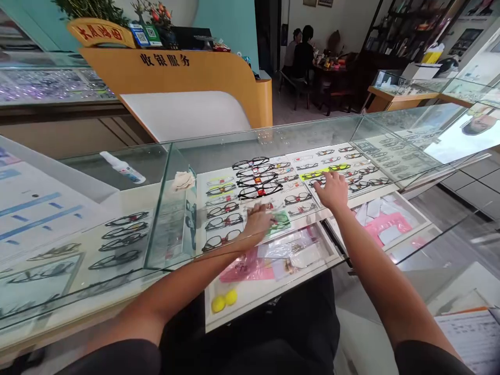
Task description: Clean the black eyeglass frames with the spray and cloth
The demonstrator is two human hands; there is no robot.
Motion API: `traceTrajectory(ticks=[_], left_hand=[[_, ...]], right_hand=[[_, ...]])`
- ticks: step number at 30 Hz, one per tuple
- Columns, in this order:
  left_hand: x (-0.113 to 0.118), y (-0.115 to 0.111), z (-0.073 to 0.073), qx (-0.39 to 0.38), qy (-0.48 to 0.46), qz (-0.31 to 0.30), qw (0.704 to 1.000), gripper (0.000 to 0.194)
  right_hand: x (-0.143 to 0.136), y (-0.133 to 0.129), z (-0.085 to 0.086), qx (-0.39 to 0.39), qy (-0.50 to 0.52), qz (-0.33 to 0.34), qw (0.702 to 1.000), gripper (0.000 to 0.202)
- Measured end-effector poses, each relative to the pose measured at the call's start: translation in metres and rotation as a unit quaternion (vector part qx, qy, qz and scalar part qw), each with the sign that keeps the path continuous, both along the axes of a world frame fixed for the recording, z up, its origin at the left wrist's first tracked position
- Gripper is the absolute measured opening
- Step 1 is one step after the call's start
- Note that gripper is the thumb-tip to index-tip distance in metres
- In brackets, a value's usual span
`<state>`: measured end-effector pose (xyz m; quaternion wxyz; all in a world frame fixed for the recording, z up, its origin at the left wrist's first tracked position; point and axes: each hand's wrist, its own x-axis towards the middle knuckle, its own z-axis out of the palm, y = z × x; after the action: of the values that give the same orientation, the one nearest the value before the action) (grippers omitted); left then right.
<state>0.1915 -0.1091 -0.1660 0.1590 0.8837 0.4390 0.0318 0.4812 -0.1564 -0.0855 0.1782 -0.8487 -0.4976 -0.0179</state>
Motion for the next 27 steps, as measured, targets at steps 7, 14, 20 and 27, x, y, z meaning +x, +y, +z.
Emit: traceTrajectory(ticks=[7,14,20,27], left_hand=[[-0.054,-0.074,0.036,-0.211,-0.036,-0.076,0.974,0.019],[-0.056,-0.099,0.116,-0.268,-0.12,-0.128,0.947,0.03],[-0.049,-0.054,0.217,-0.139,-0.149,-0.12,0.972,0.04],[-0.002,0.128,0.236,0.086,-0.047,0.022,0.995,0.035]], right_hand=[[0.005,0.001,-0.004,-0.005,-0.002,-0.001,1.0,0.066],[0.009,0.002,-0.006,-0.006,0.002,0.001,1.0,0.066],[0.01,0.003,-0.007,-0.007,-0.007,-0.002,1.0,0.067],[0.007,0.002,-0.005,-0.01,-0.005,-0.002,1.0,0.065]])
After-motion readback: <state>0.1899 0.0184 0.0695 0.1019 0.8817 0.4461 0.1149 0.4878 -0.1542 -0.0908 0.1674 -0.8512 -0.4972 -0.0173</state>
